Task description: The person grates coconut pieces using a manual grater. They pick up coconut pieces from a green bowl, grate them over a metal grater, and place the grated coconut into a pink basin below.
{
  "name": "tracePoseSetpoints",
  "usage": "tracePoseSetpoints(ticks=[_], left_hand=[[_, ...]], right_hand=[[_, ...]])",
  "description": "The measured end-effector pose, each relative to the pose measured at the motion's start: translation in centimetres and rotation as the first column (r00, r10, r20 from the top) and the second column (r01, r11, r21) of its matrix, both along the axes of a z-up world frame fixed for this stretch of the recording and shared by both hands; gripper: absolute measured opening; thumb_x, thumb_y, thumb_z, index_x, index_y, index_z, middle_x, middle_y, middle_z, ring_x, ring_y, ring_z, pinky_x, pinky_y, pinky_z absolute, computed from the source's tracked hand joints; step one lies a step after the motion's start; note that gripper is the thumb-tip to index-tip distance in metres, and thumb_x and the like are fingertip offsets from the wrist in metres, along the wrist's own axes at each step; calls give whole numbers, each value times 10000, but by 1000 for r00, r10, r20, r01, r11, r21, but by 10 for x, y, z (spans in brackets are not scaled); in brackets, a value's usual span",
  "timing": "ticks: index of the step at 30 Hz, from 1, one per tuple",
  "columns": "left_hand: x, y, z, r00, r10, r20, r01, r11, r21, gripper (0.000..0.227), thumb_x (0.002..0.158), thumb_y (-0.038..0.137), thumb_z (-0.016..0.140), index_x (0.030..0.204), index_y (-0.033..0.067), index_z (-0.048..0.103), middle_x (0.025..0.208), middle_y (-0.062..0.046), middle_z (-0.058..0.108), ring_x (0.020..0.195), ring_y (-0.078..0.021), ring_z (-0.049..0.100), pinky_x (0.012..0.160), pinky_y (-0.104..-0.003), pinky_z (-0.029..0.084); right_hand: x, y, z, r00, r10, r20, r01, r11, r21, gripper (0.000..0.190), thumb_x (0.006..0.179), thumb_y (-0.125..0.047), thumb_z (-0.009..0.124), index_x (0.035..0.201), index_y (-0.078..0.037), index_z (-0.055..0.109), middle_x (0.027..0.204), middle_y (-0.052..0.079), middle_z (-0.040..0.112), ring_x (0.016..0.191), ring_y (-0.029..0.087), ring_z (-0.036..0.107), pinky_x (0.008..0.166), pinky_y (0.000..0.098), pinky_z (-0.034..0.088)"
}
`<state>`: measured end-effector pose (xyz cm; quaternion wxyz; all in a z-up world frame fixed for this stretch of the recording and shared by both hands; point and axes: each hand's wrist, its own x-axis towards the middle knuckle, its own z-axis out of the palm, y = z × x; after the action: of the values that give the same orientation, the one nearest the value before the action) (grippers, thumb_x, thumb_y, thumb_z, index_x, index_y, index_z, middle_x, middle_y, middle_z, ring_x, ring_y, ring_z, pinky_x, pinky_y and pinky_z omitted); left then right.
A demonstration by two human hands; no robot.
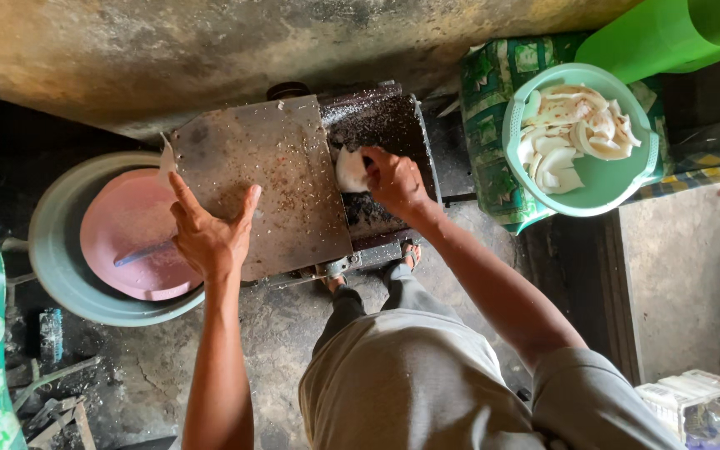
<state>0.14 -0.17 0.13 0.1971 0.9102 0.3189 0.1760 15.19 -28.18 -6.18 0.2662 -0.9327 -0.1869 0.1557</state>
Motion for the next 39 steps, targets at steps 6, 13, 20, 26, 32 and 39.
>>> tracePoseSetpoints(ticks=[6, 13, 20, 26, 32, 39], left_hand=[[0, 0, 6, 1000, -18, -24, 18, 1000, -17, 1160, 754, 764, 792, 1564, 67, 340, 1090, -216, 583, 943, -484, 676, 786, -563, 483], [0, -2, 6, 1000, -17, -25, 17, 1000, -4, 1167, 756, 754, 806, 1571, 68, 329, 1089, -222, 581, 952, -484, 676, 780, -567, 490], [-1, -4, 10, 999, -22, -25, 22, 1000, -13, 1151, 766, 743, 801, 1569, 63, 333, 1092, -222, 590, 949, -484, 679, 788, -564, 500], [-2, -3, 2, 1000, -10, 9, 10, 1000, -2, 1164, 753, 762, 801, 1564, 65, 343, 1075, -219, 590, 924, -492, 684, 792, -576, 502], [-2, -5, 13, 1000, -27, -10, 27, 1000, -15, 1127, 777, 727, 806, 1554, 53, 346, 1094, -219, 591, 952, -488, 680, 786, -575, 515], [-1, -3, 7, 1000, -7, 5, 7, 1000, 12, 1133, 759, 743, 801, 1536, 35, 377, 1069, -221, 593, 936, -487, 681, 773, -585, 510]], right_hand=[[-11, 9, 10, 1000, -20, 12, 21, 998, -66, 454, 805, -198, 679, 1254, -236, 617, 865, 38, 777, 836, 345, 747, 804, 524, 591], [-6, 18, -15, 1000, -15, 19, 18, 985, -174, 444, 799, -276, 695, 1236, -284, 613, 828, -1, 774, 815, 291, 758, 806, 453, 612], [-10, 18, 3, 1000, -29, 11, 30, 994, -104, 410, 795, -261, 676, 1198, -287, 605, 846, 58, 769, 816, 360, 749, 786, 488, 604], [19, 1, 34, 991, -51, 126, 51, 999, 6, 339, 904, -207, 570, 1238, -218, 634, 938, 146, 759, 832, 414, 738, 789, 535, 595], [34, 17, 24, 994, -17, 104, 14, 1000, 24, 275, 889, -172, 614, 1129, -203, 744, 927, 103, 753, 830, 376, 739, 765, 470, 600], [55, 42, -54, 956, 119, 268, -112, 993, -42, 243, 811, -122, 620, 1017, -126, 748, 790, 174, 715, 733, 408, 723, 664, 515, 606]])
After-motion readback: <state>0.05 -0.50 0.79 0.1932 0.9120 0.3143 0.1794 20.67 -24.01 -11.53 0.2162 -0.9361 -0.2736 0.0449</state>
